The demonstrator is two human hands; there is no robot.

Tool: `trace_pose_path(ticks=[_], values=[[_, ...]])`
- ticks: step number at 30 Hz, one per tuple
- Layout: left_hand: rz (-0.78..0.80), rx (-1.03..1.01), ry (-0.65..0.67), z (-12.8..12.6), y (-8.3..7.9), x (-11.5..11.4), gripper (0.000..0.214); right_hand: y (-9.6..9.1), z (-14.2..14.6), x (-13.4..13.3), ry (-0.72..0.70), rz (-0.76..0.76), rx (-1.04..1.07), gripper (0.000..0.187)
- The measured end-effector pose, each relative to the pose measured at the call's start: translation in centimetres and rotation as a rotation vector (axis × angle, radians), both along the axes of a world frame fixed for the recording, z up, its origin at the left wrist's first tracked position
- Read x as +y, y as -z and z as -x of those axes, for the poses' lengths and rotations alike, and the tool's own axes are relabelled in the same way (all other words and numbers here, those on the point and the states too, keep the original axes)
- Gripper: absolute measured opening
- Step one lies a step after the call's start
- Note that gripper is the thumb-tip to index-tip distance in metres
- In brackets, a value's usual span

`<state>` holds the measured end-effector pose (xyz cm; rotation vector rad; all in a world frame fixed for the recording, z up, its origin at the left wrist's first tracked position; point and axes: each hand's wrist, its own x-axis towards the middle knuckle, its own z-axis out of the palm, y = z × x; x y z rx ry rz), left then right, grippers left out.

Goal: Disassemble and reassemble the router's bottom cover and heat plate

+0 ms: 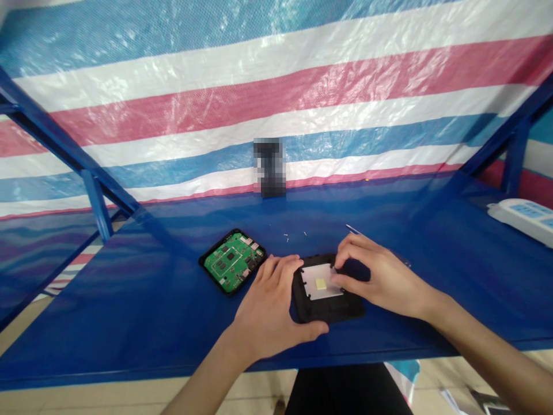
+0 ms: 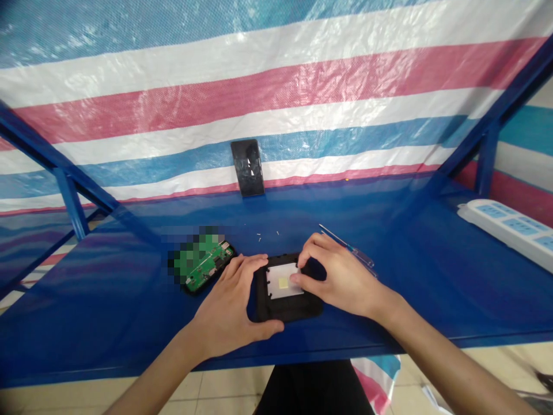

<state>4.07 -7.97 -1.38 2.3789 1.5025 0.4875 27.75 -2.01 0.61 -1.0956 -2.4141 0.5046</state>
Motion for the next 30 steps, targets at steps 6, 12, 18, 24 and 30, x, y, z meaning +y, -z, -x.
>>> trace_pose_path(ticks=[6, 12, 18, 24, 30], values=[[0.012, -0.002, -0.007, 0.1, -0.1, 0.0, 0.09, -0.5, -0.3, -0.3, -0.092, 0.144, -0.111, 0.02], [0.012, 0.014, 0.0, 0.0, -0.2, 0.0, 0.092, -0.1, -0.6, -0.1, -0.099, 0.21, -0.067, 0.014], [-0.011, 0.021, -0.001, 0.0, 0.2, 0.0, 0.09, -0.6, -0.6, -0.2, -0.175, 0.236, -0.011, 0.011], [-0.023, 0.011, 0.001, 0.1, 0.4, 0.0, 0.09, -0.6, -0.5, -0.2, -0.2, 0.275, 0.037, 0.013], [-0.004, 0.029, 0.005, -0.1, 0.0, 0.0, 0.088, 0.3, 0.7, 0.0, 0.088, 0.165, 0.117, 0.005]])
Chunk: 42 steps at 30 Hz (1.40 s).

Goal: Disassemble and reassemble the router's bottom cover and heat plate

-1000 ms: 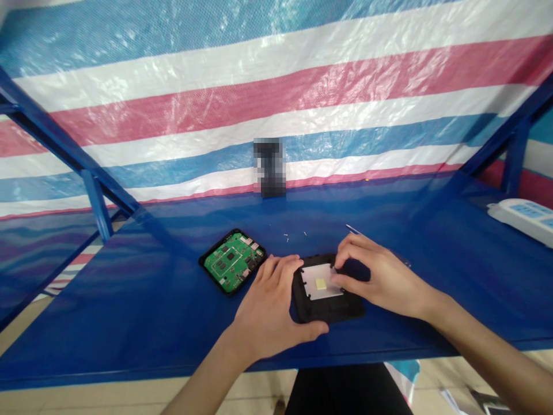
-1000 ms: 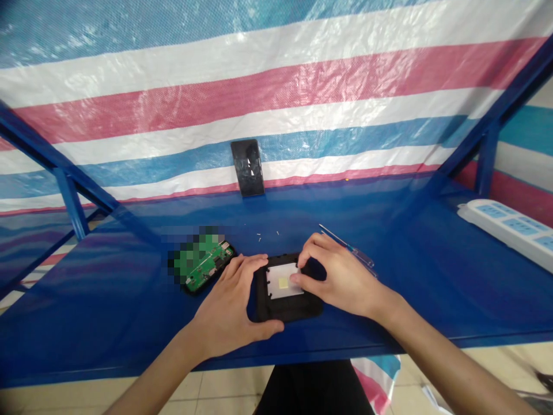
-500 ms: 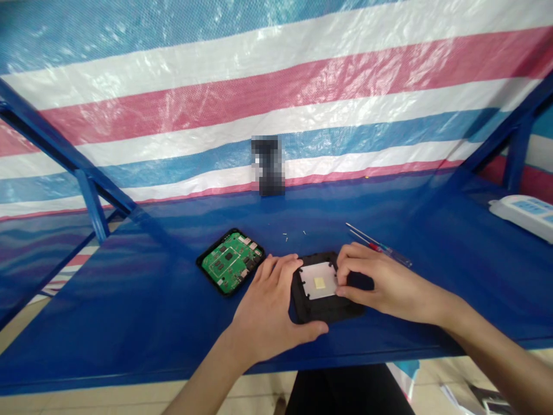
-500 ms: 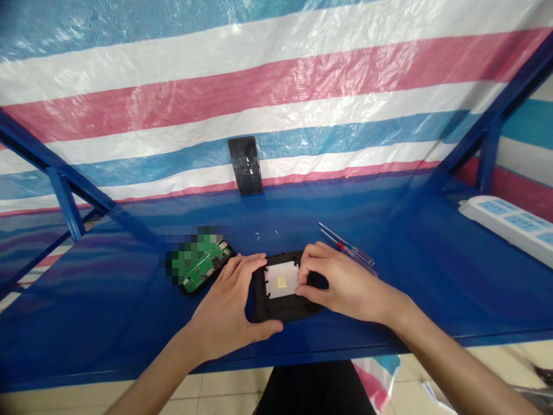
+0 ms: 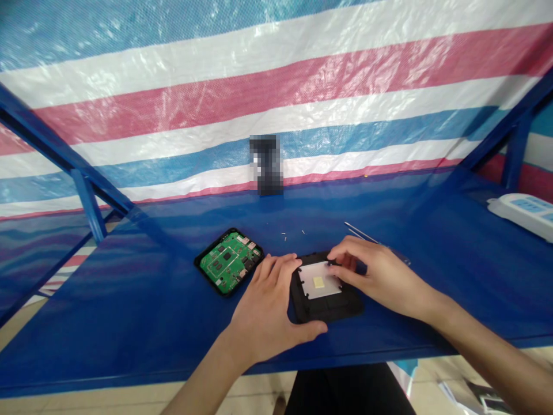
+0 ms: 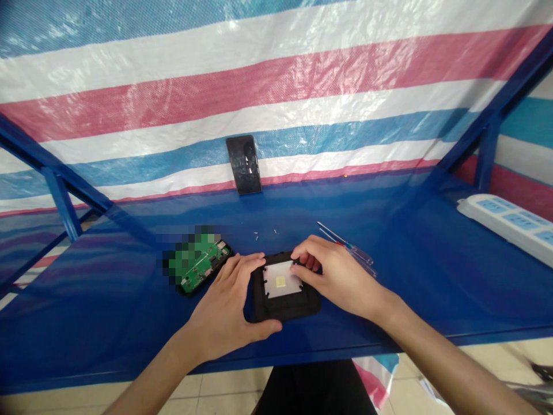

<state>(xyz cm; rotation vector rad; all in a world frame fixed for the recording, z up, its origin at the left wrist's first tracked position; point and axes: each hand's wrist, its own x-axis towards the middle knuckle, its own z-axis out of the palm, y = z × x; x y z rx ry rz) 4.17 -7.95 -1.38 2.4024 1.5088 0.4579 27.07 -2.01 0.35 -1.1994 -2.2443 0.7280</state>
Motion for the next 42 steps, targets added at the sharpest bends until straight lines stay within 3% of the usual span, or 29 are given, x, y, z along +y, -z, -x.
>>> trace_pose_path(ticks=[5, 13, 18, 25, 35, 42], values=[[0.004, 0.012, -0.01, -0.1, -0.2, 0.0, 0.084, 0.7, 1.1, 0.1, 0.084, -0.104, -0.032, 0.013], [-0.049, 0.001, -0.002, 0.0, 0.1, 0.0, 0.083, 1.1, 0.6, 0.0, -0.048, -0.218, -0.042, 0.016], [-0.038, -0.005, -0.009, 0.0, 0.1, -0.1, 0.082, 0.9, 0.6, -0.3, -0.143, -0.129, -0.158, 0.051], [-0.041, -0.027, -0.005, -0.1, 0.0, -0.1, 0.081, 0.5, 0.8, -0.2, -0.165, -0.114, -0.123, 0.042], [0.044, -0.072, -0.095, 0.1, -0.2, -0.2, 0.093, 0.3, 0.2, 0.2, -0.094, -0.165, 0.158, 0.036], [0.099, -0.159, -0.117, 0.6, -0.4, 0.1, 0.096, -0.3, 1.0, 1.2, -0.101, -0.037, 0.337, 0.034]])
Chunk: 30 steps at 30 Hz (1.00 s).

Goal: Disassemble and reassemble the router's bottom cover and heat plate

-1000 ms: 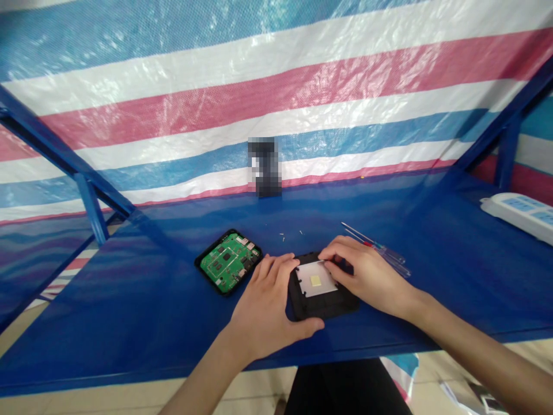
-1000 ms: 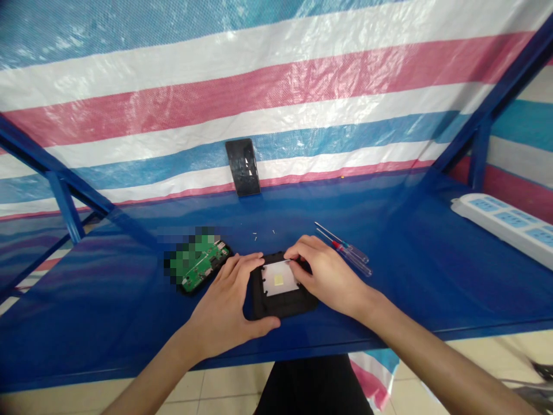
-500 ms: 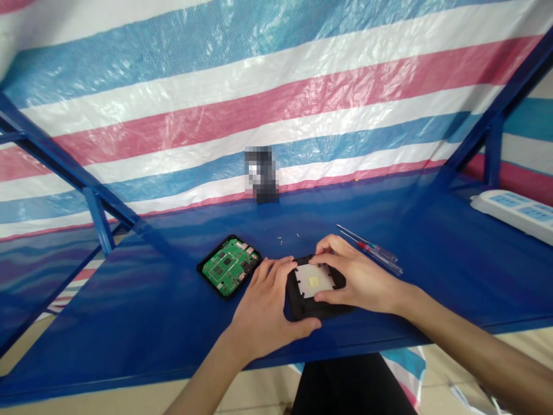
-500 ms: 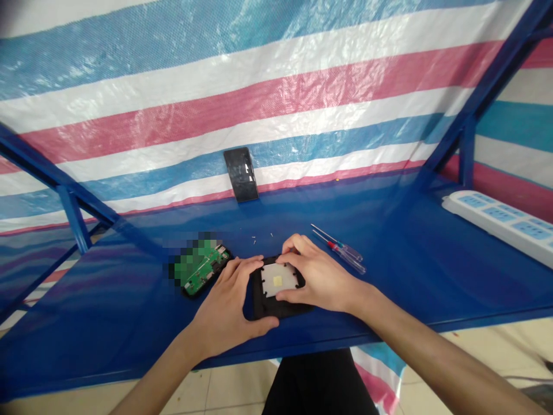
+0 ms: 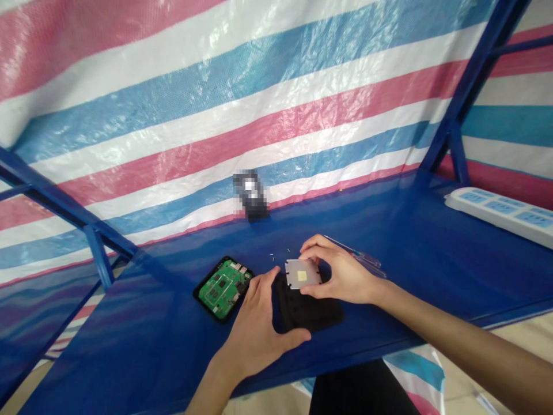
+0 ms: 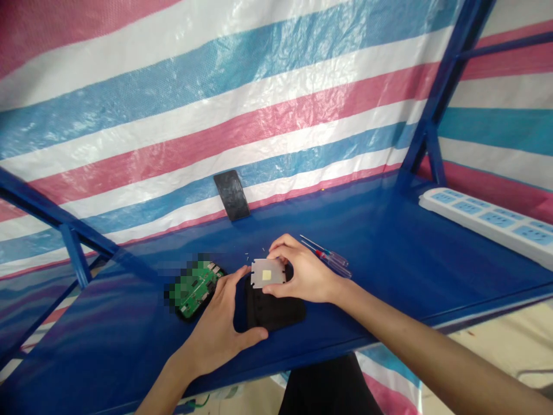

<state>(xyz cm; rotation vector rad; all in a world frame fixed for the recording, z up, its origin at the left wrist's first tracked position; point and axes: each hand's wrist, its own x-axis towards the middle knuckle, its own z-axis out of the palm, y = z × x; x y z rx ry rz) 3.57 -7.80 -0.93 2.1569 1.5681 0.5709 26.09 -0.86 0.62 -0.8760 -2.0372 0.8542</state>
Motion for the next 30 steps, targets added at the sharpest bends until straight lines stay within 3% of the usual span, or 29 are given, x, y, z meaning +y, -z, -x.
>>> trace_pose_path(ticks=[4, 9, 16, 20, 25, 30], values=[[-0.059, -0.227, -0.071, -0.1, -0.6, 1.0, 0.067, -0.3, 0.4, 0.9, -0.057, 0.038, 0.105, 0.033], [0.01, -0.765, -0.093, -1.9, -2.2, 3.9, 0.049, 0.5, 1.2, 2.0, -0.114, 0.177, 0.344, 0.035], [-0.013, -1.025, -0.049, -4.5, -2.4, 8.6, 0.067, 0.0, 2.7, 3.8, 0.007, 0.233, 0.614, 0.046], [-0.001, -1.099, -0.025, -4.5, -1.4, 8.9, 0.069, -0.3, 2.6, 3.5, 0.028, 0.22, 0.655, 0.044], [0.058, -1.108, 0.0, -4.0, -0.9, 7.8, 0.068, -0.1, 2.1, 1.7, 0.023, 0.153, 0.559, 0.042], [-0.234, -0.779, 0.002, -3.8, -1.0, 7.6, 0.057, 0.2, 1.6, 1.2, 0.092, -0.023, 0.373, 0.038]])
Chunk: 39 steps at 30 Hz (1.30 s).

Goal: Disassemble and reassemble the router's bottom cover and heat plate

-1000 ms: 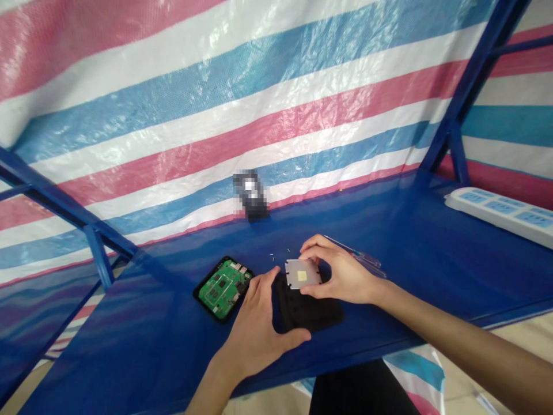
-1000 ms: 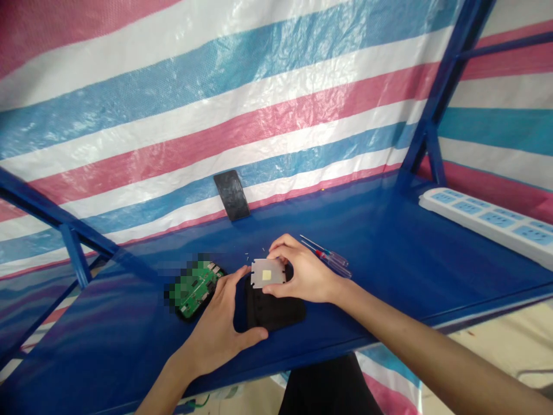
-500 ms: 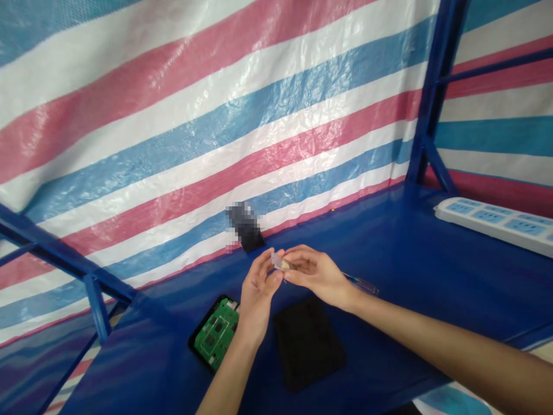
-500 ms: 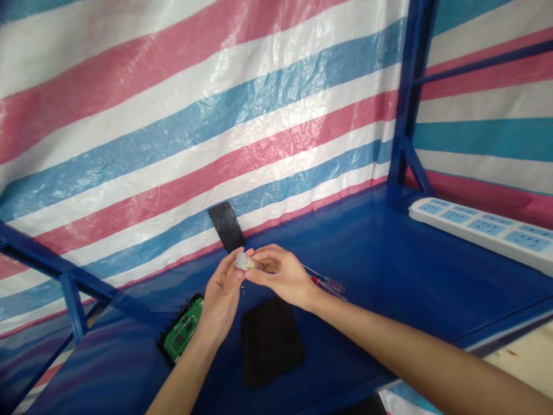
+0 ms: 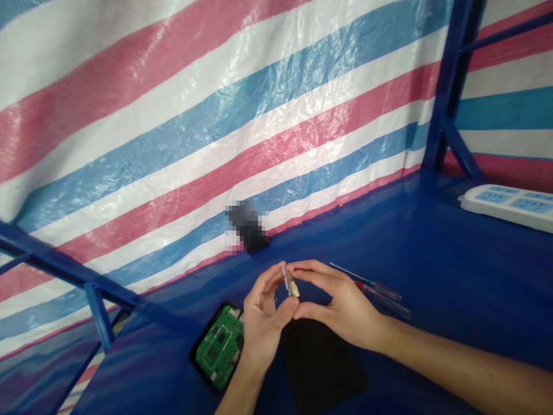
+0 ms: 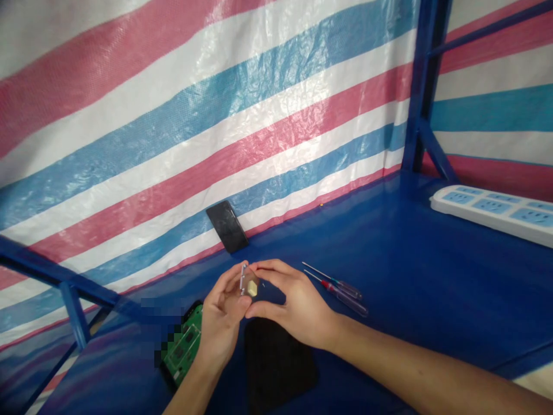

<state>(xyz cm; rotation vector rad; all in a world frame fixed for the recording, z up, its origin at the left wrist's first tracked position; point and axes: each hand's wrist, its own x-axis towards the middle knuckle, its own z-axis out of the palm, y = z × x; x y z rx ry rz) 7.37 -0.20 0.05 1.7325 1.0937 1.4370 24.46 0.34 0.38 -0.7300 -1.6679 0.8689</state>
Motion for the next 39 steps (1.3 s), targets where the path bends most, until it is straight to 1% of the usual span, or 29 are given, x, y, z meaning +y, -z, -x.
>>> trace_pose_path(ticks=[3, 5, 7, 10, 14, 16, 18, 22, 28, 32, 35, 39], values=[[-0.079, 0.099, -0.122, 0.3, -0.1, 0.2, 0.04, 0.0, -0.3, 0.1, 0.104, -0.076, -0.064, 0.024], [-0.149, 0.207, -0.198, 0.6, -0.2, 0.2, 0.041, -0.2, -0.4, 0.2, 0.156, -0.069, -0.078, 0.016], [-0.22, 0.333, -0.232, 0.7, -0.2, 0.2, 0.046, -0.4, -0.4, 0.3, 0.172, -0.026, -0.081, 0.016], [-0.307, 0.5, -0.21, 0.7, -0.2, 0.1, 0.046, -0.4, -0.4, 0.7, 0.132, 0.096, -0.09, 0.016], [-0.394, 0.653, -0.172, 0.4, -0.1, -0.1, 0.042, -0.1, -0.6, 1.3, -0.024, 0.282, -0.078, 0.022], [-0.427, 0.704, -0.17, 0.5, -0.3, -0.2, 0.041, -0.1, -0.7, 1.4, -0.065, 0.325, -0.061, 0.025], [-0.449, 0.743, -0.179, 0.6, -0.4, -0.2, 0.04, -0.3, -0.8, 1.6, -0.068, 0.34, -0.043, 0.027], [-0.463, 0.785, -0.228, 1.1, -0.6, 0.0, 0.041, -0.8, -1.1, 2.0, -0.041, 0.371, 0.002, 0.033], [-0.507, 0.77, -0.282, 2.1, -0.6, 0.7, 0.038, -1.2, -1.9, 2.8, 0.04, 0.381, 0.051, 0.048], [-0.537, 0.723, -0.294, 2.6, -0.5, 1.1, 0.033, -1.4, -2.4, 3.1, 0.099, 0.374, 0.052, 0.049], [-0.521, 0.691, -0.268, 2.6, -0.4, 1.2, 0.042, -1.6, -2.4, 3.1, 0.112, 0.374, 0.041, 0.048], [-0.498, 0.706, -0.235, 2.0, -0.5, 0.6, 0.054, -1.9, -2.2, 2.4, 0.048, 0.39, 0.031, 0.051]])
